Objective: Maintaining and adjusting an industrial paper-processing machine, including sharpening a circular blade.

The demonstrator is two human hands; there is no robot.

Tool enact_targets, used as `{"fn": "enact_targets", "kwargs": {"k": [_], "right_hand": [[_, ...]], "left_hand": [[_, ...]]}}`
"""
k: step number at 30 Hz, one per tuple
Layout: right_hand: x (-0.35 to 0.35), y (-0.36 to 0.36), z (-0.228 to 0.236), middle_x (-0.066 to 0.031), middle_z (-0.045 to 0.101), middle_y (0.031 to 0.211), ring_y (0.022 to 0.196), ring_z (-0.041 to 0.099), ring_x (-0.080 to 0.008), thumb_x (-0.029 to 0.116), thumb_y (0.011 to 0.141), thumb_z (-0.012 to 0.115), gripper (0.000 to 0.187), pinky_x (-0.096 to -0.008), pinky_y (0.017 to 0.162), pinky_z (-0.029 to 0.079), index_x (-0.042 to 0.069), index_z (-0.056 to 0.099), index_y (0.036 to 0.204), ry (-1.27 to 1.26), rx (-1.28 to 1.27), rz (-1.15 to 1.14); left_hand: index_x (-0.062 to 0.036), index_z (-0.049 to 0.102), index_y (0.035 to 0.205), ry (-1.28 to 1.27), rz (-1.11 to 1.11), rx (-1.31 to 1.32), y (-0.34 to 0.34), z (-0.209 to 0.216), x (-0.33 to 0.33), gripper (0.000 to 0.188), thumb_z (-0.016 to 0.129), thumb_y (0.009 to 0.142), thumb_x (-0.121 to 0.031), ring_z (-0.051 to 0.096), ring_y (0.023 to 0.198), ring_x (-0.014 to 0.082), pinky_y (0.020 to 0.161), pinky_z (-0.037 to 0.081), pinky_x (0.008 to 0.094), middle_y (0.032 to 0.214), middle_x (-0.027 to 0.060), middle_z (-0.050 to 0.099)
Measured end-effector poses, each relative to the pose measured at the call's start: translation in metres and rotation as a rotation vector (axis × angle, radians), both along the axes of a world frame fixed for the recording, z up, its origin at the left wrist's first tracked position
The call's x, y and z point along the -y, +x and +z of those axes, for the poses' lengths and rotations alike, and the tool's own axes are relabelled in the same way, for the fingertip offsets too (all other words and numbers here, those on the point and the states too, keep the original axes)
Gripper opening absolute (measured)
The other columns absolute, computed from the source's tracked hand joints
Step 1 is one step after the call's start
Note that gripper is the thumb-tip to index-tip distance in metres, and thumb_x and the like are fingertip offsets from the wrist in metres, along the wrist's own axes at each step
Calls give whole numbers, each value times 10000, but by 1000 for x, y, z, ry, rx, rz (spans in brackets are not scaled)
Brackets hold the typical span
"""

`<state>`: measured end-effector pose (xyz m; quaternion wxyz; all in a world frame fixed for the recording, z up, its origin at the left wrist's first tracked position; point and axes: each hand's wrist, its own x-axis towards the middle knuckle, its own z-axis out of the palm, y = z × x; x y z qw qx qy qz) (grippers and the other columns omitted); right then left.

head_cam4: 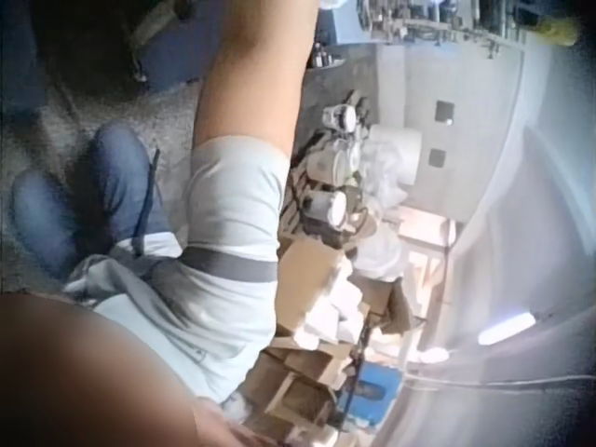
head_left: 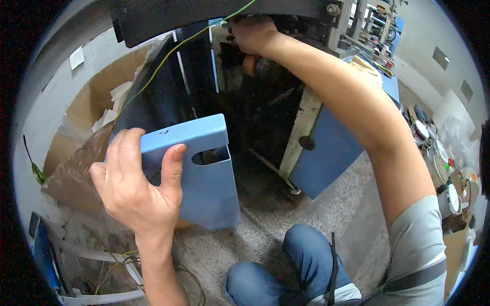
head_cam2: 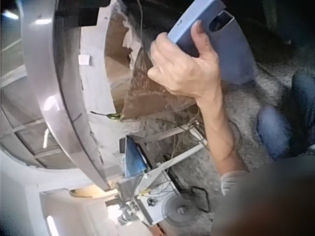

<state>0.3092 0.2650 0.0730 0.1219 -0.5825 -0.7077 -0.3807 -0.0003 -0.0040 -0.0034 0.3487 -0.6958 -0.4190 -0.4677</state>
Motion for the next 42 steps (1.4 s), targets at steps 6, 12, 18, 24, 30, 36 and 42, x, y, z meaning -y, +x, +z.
{"fn": "enact_targets", "kwargs": {"k": [6, 12, 18, 24, 30, 36, 42], "right_hand": [[6, -20, 1, -257, 594, 1422, 1327, 563, -416, 310, 1023, 469, 489, -530, 1104, 451, 39, 580, 1415, 380, -85, 264], [119, -41, -24, -143, 784, 971, 868, 771, -322, 224, 890, 626, 222, -478, 723, 633, 90, 792, 950, -209, -113, 86], [266, -36, -74, -200, 693, 820, 769, 703, -413, 364, 928, 697, 360, -526, 661, 565, 70, 666, 1134, -407, -369, 542], [371, 62, -25, -144, 723, 909, 794, 722, -329, 278, 898, 786, 324, -429, 675, 585, 73, 717, 1139, -135, -542, 622], [320, 263, 26, -210, 743, 1090, 963, 735, -305, 417, 923, 753, 477, -406, 853, 572, 43, 724, 1217, 205, -683, -60], [274, 335, 12, -206, 654, 1377, 1257, 623, -318, 437, 947, 741, 591, -398, 1079, 465, 110, 630, 1426, -303, -678, -144], [264, 339, 8, -204, 751, 977, 935, 728, -365, 289, 972, 683, 269, -436, 846, 557, 53, 757, 1079, -144, -523, -168]], "left_hand": [[-48, 688, 1109, -14, 24, 13, -1, -1, 0, 573, 722, 895, -579, 635, 874, 294, 771, 437, 379, 1057, 126, 707], [-57, 680, 1161, -44, 34, 13, 5, 0, -1, 537, 690, 934, -543, 616, 895, 349, 798, 448, 416, 1111, 133, 703], [-64, 671, 1193, -13, 85, -27, -6, -1, 3, 505, 572, 1022, -529, 563, 843, 337, 754, 465, 405, 1138, 110, 699], [-49, 660, 1195, -56, 98, -41, -5, -3, 4, 513, 528, 1046, -522, 565, 859, 345, 760, 464, 410, 1171, 128, 692], [-43, 655, 1213, -84, 78, -34, -7, -3, 3, 515, 529, 1050, -515, 573, 878, 359, 764, 470, 420, 1194, 140, 692], [-42, 661, 1214, -56, 84, -29, -8, -5, 2, 517, 552, 1038, -516, 578, 884, 362, 777, 477, 415, 1198, 147, 695], [-52, 668, 1190, -49, 60, -27, -3, -1, 3, 504, 588, 1013, -517, 568, 869, 353, 777, 465, 413, 1170, 137, 697]]}}
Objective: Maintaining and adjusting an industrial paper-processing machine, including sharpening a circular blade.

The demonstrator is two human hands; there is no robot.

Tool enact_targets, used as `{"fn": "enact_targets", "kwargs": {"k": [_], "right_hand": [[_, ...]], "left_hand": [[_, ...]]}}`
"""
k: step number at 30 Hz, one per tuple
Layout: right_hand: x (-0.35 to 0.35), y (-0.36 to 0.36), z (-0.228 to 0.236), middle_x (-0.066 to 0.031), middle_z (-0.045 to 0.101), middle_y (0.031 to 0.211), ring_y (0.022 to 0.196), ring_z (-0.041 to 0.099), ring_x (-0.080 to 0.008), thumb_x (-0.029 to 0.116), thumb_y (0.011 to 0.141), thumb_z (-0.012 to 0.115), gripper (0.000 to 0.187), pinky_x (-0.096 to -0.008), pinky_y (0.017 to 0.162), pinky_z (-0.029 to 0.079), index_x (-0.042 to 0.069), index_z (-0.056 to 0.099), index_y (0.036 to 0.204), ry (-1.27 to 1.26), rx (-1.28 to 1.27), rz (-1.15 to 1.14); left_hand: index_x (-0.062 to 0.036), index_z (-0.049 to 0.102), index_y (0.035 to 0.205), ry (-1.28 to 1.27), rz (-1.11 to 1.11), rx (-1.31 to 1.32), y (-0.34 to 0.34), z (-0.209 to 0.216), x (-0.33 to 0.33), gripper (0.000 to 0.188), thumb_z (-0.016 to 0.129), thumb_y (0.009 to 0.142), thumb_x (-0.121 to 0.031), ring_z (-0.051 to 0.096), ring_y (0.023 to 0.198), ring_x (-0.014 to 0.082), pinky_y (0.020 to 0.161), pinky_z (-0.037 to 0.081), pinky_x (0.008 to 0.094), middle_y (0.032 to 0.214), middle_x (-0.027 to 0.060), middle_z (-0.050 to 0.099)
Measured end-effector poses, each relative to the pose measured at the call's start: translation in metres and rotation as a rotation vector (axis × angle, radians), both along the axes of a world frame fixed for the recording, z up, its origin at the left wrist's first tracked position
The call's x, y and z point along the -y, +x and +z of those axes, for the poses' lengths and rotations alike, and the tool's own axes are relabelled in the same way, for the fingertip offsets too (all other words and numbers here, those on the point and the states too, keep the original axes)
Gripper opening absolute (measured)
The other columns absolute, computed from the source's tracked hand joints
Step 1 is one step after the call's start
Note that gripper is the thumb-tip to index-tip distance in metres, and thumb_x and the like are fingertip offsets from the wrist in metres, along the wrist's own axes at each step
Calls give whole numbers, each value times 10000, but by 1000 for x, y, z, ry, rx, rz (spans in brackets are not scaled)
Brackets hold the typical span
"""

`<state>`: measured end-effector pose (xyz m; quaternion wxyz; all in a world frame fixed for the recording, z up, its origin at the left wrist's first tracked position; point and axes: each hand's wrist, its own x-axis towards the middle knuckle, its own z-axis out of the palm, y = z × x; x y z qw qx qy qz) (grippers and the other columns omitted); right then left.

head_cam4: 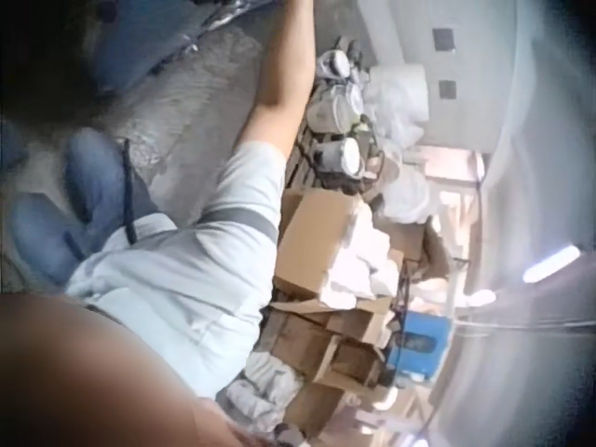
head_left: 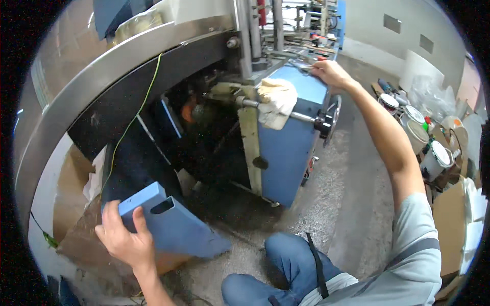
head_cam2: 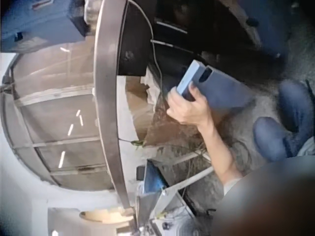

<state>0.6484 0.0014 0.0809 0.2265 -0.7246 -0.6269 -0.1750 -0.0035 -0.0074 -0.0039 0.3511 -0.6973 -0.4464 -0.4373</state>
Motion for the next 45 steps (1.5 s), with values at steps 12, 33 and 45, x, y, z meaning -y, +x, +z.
{"fn": "enact_targets", "kwargs": {"k": [12, 33, 45], "right_hand": [[152, -229, -65, -47, 676, 910, 856, 621, -118, 224, 1086, 525, 290, -283, 770, 507, -11, 683, 1148, 314, -745, 290], [-194, -365, -42, -258, 714, 962, 859, 709, -433, 330, 980, 592, 359, -502, 734, 588, 21, 686, 1136, 575, 92, 98], [-244, -373, -48, -203, 709, 811, 731, 708, -397, 347, 899, 680, 353, -510, 644, 571, 18, 681, 1028, 750, 236, 121]], "left_hand": [[-56, 688, 1140, -2, -27, 45, 3, 2, 1, 501, 681, 953, -521, 586, 856, 338, 778, 468, 405, 1138, 121, 712], [-72, 699, 1108, 0, -59, 58, -3, 3, -2, 452, 722, 932, -487, 606, 816, 295, 750, 448, 386, 1061, 102, 719], [-23, 680, 1131, -47, -92, 20, 1, 6, 1, 452, 703, 958, -440, 604, 851, 317, 770, 422, 368, 1099, 142, 709]]}}
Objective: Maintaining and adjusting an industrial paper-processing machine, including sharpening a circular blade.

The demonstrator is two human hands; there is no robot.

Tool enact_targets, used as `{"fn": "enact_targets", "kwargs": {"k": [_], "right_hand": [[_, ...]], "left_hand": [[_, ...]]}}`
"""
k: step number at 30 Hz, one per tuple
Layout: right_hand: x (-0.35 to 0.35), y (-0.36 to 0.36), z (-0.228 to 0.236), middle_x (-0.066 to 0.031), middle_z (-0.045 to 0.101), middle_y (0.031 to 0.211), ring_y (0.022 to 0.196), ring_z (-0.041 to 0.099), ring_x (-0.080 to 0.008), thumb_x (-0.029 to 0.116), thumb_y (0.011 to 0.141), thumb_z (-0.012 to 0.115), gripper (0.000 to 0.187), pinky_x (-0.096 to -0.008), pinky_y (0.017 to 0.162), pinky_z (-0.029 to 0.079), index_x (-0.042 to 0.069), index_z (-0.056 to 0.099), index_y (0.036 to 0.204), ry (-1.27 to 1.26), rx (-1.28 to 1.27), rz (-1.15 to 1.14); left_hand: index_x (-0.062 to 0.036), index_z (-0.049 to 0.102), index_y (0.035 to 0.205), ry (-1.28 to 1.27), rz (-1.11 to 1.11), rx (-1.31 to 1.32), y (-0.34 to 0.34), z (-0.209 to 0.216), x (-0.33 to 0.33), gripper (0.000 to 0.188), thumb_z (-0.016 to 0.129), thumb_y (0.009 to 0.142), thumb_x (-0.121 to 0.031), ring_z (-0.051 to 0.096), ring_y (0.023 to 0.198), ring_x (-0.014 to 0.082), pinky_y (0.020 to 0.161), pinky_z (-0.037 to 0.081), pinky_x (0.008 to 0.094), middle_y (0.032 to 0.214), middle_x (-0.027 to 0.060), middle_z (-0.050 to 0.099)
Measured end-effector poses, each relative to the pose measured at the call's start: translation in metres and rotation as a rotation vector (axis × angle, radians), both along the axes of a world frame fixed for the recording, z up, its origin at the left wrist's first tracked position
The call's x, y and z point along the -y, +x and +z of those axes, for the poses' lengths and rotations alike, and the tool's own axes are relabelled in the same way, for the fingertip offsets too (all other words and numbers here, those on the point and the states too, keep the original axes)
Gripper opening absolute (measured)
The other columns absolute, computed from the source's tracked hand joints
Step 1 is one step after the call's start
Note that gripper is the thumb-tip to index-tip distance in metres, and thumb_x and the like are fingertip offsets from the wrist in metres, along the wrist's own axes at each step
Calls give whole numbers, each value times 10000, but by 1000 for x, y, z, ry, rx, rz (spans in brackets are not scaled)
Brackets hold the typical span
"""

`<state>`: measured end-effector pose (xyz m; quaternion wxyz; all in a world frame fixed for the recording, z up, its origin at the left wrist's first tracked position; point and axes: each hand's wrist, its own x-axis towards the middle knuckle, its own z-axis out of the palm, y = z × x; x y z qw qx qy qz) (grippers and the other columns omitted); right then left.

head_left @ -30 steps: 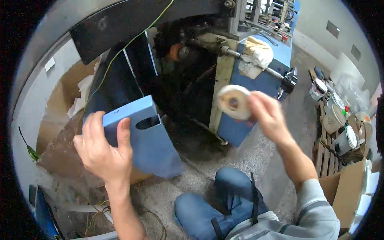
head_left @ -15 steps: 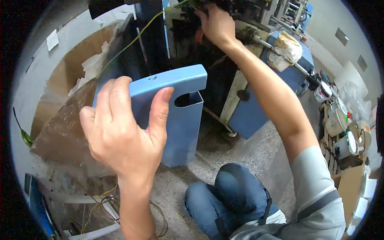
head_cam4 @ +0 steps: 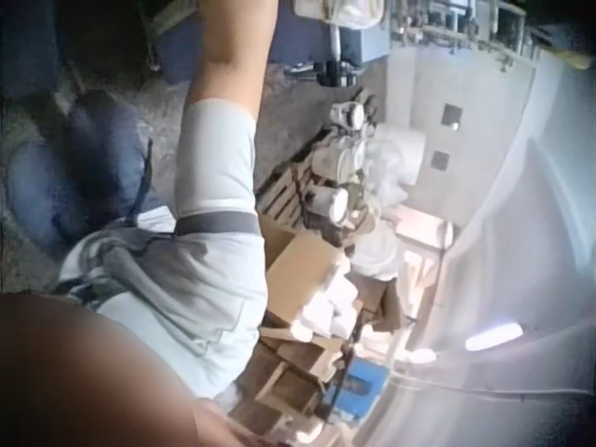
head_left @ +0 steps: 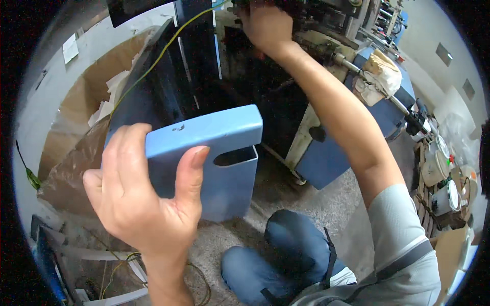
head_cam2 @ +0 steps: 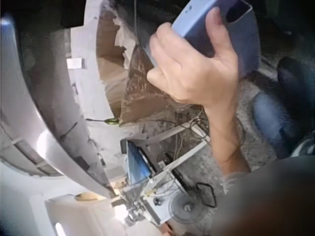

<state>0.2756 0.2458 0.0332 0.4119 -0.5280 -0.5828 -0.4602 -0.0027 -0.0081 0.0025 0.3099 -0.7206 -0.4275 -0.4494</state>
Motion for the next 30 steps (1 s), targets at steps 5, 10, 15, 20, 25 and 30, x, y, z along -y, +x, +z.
{"fn": "enact_targets", "kwargs": {"k": [5, 10, 15, 20, 25, 30], "right_hand": [[0, -10, -9, -237, 675, 1019, 940, 669, -398, 295, 851, 686, 372, -475, 723, 553, -8, 653, 1065, 281, 37, -9], [-10, -12, -4, -238, 662, 1059, 1020, 629, -402, 211, 868, 656, 325, -497, 813, 535, -27, 650, 1090, 171, -79, 51], [0, -21, -11, -236, 661, 1065, 1020, 620, -413, 133, 882, 593, 278, -509, 885, 513, -45, 654, 1087, 73, -173, 158], [-8, -17, -4, -238, 657, 1066, 1052, 620, -393, 94, 872, 577, 246, -477, 967, 493, -44, 665, 1056, 254, -3, 166], [0, -14, -3, -260, 651, 1132, 1102, 611, -412, 83, 878, 560, 304, -476, 1020, 489, -61, 665, 1125, 138, 62, -32], [-19, -13, -11, -289, 634, 1203, 1157, 599, -430, 79, 868, 592, 363, -473, 1016, 524, -74, 657, 1191, 372, 50, 113]], "left_hand": [[-5, 673, 1157, -48, 6, -25, 1, 1, 1, 442, 671, 985, -412, 630, 921, 341, 807, 433, 380, 1122, 158, 707], [-16, 676, 1181, -66, 51, -25, 4, 1, 5, 525, 572, 1027, -507, 620, 946, 335, 840, 448, 387, 1135, 154, 706], [15, 663, 1170, -89, 108, -64, 1, -1, 5, 653, 612, 970, -605, 661, 943, 322, 771, 399, 369, 1100, 168, 700], [17, 661, 1189, -118, 137, -40, 5, 0, 7, 689, 559, 984, -633, 658, 939, 320, 795, 398, 374, 1111, 173, 705], [10, 667, 1197, -102, 136, -58, 3, 0, 5, 672, 520, 1010, -619, 612, 903, 312, 801, 415, 374, 1119, 164, 705], [4, 679, 1202, -90, 128, -39, 0, -1, 3, 669, 484, 1030, -613, 566, 867, 304, 800, 431, 374, 1126, 157, 707]]}}
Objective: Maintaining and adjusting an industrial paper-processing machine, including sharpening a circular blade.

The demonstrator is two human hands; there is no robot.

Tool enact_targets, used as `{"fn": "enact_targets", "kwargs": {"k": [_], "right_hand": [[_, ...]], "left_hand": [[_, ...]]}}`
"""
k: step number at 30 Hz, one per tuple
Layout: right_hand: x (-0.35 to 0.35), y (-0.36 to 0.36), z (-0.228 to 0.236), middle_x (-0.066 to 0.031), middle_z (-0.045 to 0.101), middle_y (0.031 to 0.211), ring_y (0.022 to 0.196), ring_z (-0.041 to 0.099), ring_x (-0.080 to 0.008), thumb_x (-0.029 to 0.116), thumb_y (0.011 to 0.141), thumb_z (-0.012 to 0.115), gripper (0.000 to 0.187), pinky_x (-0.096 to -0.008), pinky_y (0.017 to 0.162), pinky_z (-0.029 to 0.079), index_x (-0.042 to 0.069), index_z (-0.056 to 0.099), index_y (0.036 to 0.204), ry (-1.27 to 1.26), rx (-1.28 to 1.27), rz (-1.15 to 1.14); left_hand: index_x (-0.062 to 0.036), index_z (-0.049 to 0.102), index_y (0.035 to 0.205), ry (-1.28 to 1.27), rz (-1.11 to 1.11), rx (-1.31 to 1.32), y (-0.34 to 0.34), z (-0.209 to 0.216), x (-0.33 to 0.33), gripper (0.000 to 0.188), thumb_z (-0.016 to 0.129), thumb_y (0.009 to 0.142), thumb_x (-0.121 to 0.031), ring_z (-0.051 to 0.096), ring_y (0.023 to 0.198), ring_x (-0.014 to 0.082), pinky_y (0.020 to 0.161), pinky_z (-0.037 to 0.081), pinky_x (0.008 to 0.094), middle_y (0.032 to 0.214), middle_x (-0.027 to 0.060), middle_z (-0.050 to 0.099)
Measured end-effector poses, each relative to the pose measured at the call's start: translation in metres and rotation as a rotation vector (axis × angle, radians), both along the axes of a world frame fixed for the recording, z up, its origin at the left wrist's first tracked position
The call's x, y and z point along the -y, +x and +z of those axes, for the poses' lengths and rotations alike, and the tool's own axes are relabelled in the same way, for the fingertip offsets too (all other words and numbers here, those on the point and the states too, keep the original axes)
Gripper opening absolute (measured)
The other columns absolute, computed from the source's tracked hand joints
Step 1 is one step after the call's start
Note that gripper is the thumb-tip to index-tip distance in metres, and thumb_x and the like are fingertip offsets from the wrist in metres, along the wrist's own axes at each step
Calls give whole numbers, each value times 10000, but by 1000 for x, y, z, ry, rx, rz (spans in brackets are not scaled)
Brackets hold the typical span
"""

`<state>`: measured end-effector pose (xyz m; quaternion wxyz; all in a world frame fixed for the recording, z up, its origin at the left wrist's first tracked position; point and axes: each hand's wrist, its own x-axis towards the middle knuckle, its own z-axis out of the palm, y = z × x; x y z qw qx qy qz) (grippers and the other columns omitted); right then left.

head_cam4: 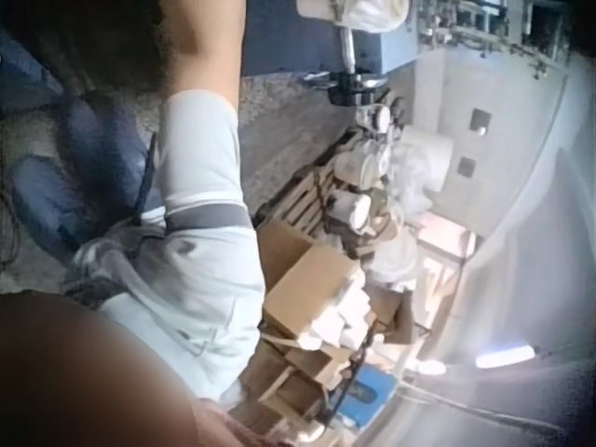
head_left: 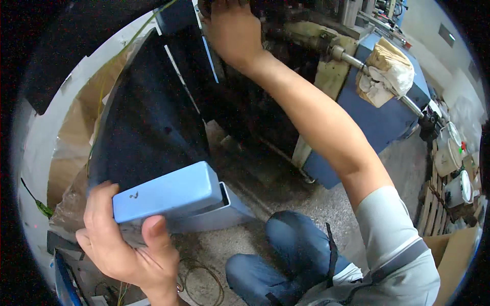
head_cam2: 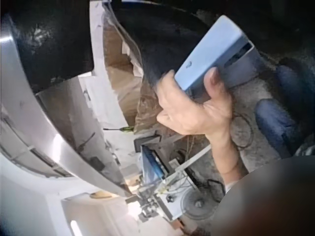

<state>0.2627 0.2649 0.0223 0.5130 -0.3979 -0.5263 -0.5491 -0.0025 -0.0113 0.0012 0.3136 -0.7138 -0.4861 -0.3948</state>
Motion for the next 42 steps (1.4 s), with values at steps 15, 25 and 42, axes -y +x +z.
{"fn": "enact_targets", "kwargs": {"k": [15, 25, 42], "right_hand": [[13, -14, 4, -244, 665, 1124, 1064, 657, -386, 81, 863, 610, 297, -443, 792, 605, -45, 681, 1123, -20, -13, 75], [19, -14, -8, -229, 658, 1093, 1064, 635, -404, 134, 907, 660, 254, -452, 789, 585, -39, 649, 1092, -82, -12, 226], [18, -9, -3, -277, 597, 1289, 1189, 602, -466, 106, 913, 606, 389, -453, 789, 630, -37, 598, 1274, -179, 12, 6]], "left_hand": [[3, 662, 1192, -17, -14, -10, -5, 0, -2, 727, 547, 973, -680, 649, 895, 298, 763, 381, 365, 1114, 158, 710], [-11, 682, 1180, 42, -33, -25, -3, -1, -7, 680, 497, 1013, -645, 595, 854, 303, 778, 416, 374, 1104, 145, 713], [-9, 645, 1211, -7, 12, -77, -9, -1, -4, 771, 514, 963, -728, 683, 1002, 315, 766, 388, 373, 1112, 151, 702]]}}
